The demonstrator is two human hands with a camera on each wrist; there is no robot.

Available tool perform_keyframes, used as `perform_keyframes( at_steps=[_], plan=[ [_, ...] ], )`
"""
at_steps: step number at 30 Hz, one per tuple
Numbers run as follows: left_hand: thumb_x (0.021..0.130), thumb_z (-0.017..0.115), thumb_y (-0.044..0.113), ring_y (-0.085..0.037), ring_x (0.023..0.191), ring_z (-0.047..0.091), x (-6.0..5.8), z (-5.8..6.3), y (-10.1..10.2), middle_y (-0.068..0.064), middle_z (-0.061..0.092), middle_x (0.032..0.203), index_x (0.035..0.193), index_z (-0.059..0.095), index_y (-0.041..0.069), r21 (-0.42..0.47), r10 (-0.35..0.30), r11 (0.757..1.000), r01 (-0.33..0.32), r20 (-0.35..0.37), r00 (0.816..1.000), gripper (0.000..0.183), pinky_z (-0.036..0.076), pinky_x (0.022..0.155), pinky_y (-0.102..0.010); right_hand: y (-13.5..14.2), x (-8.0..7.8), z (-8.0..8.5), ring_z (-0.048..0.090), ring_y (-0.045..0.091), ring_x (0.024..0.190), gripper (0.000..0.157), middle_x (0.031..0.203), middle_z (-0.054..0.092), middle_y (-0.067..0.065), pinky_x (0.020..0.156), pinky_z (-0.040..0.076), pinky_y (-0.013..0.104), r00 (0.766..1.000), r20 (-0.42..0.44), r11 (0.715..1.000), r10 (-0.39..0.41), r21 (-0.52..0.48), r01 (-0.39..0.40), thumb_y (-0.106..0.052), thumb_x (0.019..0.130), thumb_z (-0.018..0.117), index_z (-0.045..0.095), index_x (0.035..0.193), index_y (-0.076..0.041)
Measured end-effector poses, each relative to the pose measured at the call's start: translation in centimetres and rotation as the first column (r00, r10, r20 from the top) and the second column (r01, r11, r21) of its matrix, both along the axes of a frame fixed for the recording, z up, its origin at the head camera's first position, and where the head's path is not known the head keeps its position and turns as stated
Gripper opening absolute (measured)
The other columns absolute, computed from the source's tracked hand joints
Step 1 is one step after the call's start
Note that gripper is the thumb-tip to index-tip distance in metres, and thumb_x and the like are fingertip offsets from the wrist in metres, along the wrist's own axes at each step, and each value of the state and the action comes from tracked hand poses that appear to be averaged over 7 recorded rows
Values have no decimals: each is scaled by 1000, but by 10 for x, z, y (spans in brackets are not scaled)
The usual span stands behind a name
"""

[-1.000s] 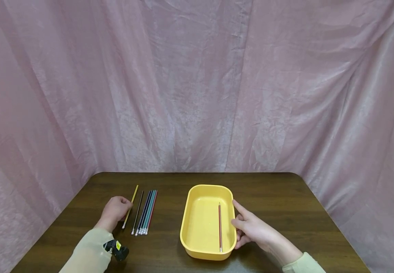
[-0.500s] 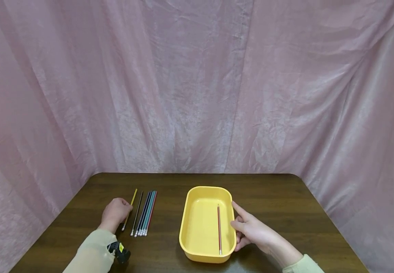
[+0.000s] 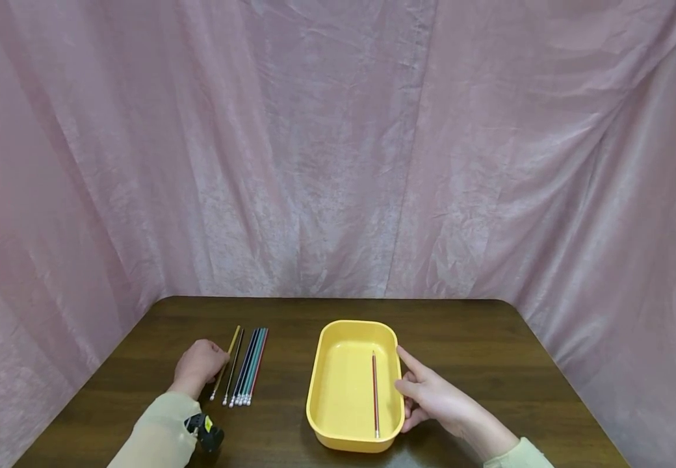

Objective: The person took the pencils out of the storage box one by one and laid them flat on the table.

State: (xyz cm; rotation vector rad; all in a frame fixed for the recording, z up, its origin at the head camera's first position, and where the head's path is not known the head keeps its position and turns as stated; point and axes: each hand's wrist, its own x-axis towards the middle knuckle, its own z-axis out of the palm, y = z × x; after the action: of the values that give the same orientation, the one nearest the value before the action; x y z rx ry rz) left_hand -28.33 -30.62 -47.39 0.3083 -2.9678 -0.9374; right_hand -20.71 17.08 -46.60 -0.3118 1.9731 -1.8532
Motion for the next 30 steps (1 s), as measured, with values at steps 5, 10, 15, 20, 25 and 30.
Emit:
perform_keyframes(
  at_steps=[5, 10, 15, 20, 25, 30],
  plan=[
    [96, 67, 19, -19, 58, 68, -1, 3, 1, -10, 71, 82, 96, 77, -5, 27, -10, 1000, 10, -24, 1000, 27, 55, 62, -36, 1, 0, 1, 59, 22, 73, 84, 99, 52, 19, 61, 65, 41, 1000, 0, 1000, -5, -1, 5, -6, 111, 53, 0, 176, -6],
    [97, 64, 16, -18, 57, 66, 0, 3, 2, -9, 67, 78, 95, 76, -8, 90, -12, 996, 15, -31, 999, 26, 58, 58, -31, 1, 0, 0, 59, 22, 73, 84, 99, 52, 19, 61, 65, 41, 1000, 0, 1000, -3, -3, 3, -6, 111, 53, 0, 176, -5],
    [97, 62, 13, -17, 57, 63, 2, 2, 4, -2, 57, 64, 89, 74, -6, 142, -9, 990, 13, -30, 999, 24, 59, 56, -30, 0, 1, 0, 59, 21, 73, 84, 98, 52, 18, 61, 65, 40, 1000, -3, 1000, 2, -9, -2, -5, 111, 53, 0, 176, -4],
    [98, 62, 13, -17, 56, 63, 4, 4, 6, -5, 61, 69, 89, 73, -7, 157, -1, 988, 7, -36, 999, 24, 60, 56, -31, 0, 1, 0, 58, 21, 73, 85, 98, 52, 17, 61, 65, 40, 1000, -5, 1000, 1, -8, -1, -5, 110, 53, 0, 176, -4],
    [98, 62, 13, -18, 58, 64, 3, 3, 6, -10, 64, 75, 91, 74, -8, 157, -5, 988, 10, -31, 999, 25, 60, 57, -31, 0, 1, 0, 59, 21, 73, 85, 98, 52, 17, 62, 65, 41, 1000, -3, 1000, 0, -7, 0, -5, 110, 53, 0, 176, -5],
    [99, 62, 14, -18, 60, 64, 1, 1, 5, -9, 64, 75, 91, 74, -8, 159, -14, 987, 18, -28, 1000, 26, 60, 58, -31, 0, 1, 0, 59, 22, 73, 85, 98, 52, 18, 61, 65, 41, 1000, -3, 1000, 2, -9, -2, -5, 110, 53, -1, 176, -5]
  ],
)
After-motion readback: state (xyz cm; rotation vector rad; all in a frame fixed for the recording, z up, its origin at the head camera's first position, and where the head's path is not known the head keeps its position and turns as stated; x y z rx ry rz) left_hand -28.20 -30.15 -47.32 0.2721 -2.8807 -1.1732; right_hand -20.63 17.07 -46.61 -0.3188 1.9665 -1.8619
